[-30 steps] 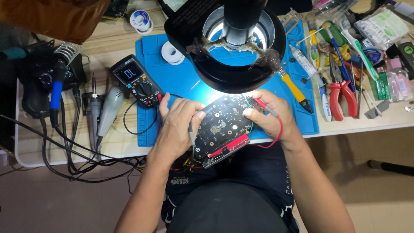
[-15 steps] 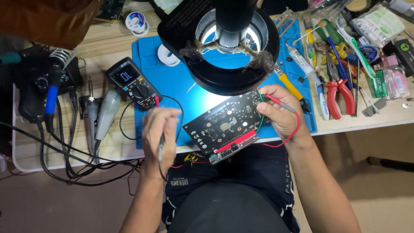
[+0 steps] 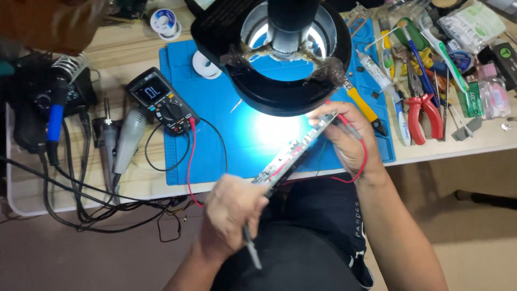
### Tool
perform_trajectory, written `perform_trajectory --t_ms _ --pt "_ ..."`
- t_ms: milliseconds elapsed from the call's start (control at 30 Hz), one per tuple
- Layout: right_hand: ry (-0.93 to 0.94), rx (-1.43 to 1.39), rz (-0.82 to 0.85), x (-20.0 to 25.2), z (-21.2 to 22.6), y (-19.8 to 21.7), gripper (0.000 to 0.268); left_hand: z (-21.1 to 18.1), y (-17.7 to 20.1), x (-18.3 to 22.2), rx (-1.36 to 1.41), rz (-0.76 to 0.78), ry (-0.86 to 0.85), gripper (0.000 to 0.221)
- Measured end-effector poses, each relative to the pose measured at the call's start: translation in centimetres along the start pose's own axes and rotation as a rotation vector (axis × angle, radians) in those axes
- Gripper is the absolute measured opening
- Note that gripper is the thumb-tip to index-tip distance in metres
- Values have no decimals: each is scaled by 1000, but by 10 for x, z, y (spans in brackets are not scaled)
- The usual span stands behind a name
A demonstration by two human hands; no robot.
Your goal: Testing various components on a graphics card circuit board using a multimeter and a digital microscope for diagnostics.
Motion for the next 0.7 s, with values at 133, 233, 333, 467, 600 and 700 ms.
perform_trajectory --t_ms 133,233,333,467,600,700 --pt "-9 -13 20 12 -25 15 30 1 -24 22 9 -12 -43 24" --pt "-25 4 4 14 -31 17 32 -6 -36 29 47 -4 -107 30" --pt "-4 103 -1 13 -28 14 39 -14 -40 23 94 -15 -178 22" --pt "-20 65 19 17 -19 7 44 -17 -47 19 140 29 -294 21" --pt "-2 -36 25 20 -19 12 44 -19 -58 18 155 72 -333 24" --pt "4 -38 -4 17 -21 10 39 -16 -61 19 163 99 -347 23"
Point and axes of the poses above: each hand's wrist, its own x-axis away from the middle knuckle, its own y-axis out of the back of the hand, z = x × y, the point moved 3 cm from there along -x, towards the middle knuckle, and after that the axes turned 13 degrees about y, right-handed, at the moved point
